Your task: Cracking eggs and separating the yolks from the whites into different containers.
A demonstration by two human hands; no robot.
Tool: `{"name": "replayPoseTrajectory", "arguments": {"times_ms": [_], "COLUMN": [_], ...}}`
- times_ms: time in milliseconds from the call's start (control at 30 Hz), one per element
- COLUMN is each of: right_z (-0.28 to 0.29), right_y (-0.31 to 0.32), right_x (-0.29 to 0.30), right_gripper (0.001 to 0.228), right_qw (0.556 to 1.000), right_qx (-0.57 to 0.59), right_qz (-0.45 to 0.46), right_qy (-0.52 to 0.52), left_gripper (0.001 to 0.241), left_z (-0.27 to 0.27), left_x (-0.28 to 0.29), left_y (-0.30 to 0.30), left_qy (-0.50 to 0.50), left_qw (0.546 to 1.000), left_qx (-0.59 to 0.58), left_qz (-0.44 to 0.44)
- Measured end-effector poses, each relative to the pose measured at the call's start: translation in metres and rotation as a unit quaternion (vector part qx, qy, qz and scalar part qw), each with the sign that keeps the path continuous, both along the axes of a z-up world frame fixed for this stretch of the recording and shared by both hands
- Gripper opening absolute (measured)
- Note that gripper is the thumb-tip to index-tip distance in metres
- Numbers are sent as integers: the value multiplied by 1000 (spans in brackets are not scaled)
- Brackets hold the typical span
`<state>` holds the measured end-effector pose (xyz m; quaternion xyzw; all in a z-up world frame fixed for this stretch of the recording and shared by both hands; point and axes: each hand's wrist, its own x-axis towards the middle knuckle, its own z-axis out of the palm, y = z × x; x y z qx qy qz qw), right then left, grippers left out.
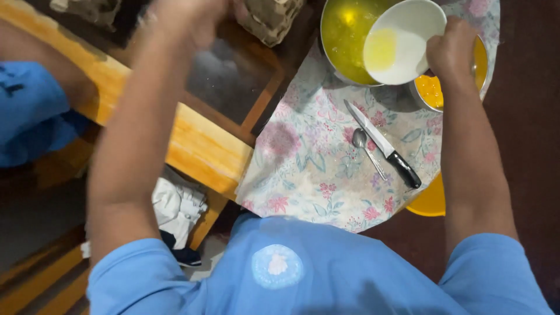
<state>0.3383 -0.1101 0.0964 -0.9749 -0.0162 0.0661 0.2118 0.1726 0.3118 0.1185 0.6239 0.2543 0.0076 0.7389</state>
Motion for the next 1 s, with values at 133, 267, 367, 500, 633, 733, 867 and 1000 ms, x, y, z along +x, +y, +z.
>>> {"name": "replayPoseTrajectory", "arguments": {"times_ms": [133,267,367,500,633,733,867,1000], "right_z": [14,-15,-54,-54,-48,-63,-53,-132], "right_y": [4,-10,-26,-24,-48,-92,-110,-116], "right_x": [-14,6,34,27,30,53,-34,-126], "right_gripper": [51,31,36,25,29,28,49,59], "right_qw": [973,909,798,758,776,846,997,928], "right_qx": [-101,-192,-322,-384,-379,-263,9,295], "right_qz": [169,256,309,317,315,306,48,15], "right_qy": [-118,-267,-405,-421,-393,-348,53,229], "left_gripper": [31,43,38,39,44,45,58,45], "left_z": [4,-5,-37,-40,-37,-49,-46,-93], "left_x": [-48,-85,-96,-122,-144,-158,-177,-175], "left_y": [-50,-96,-128,-168,-200,-217,-235,-252], "left_qy": [-8,13,34,28,57,43,-17,-67], "left_qw": [1000,998,997,994,987,982,965,962], "left_qx": [-1,-35,-55,-99,-147,-180,-261,-266], "left_qz": [-16,-58,-50,-36,-43,-26,9,5]}}
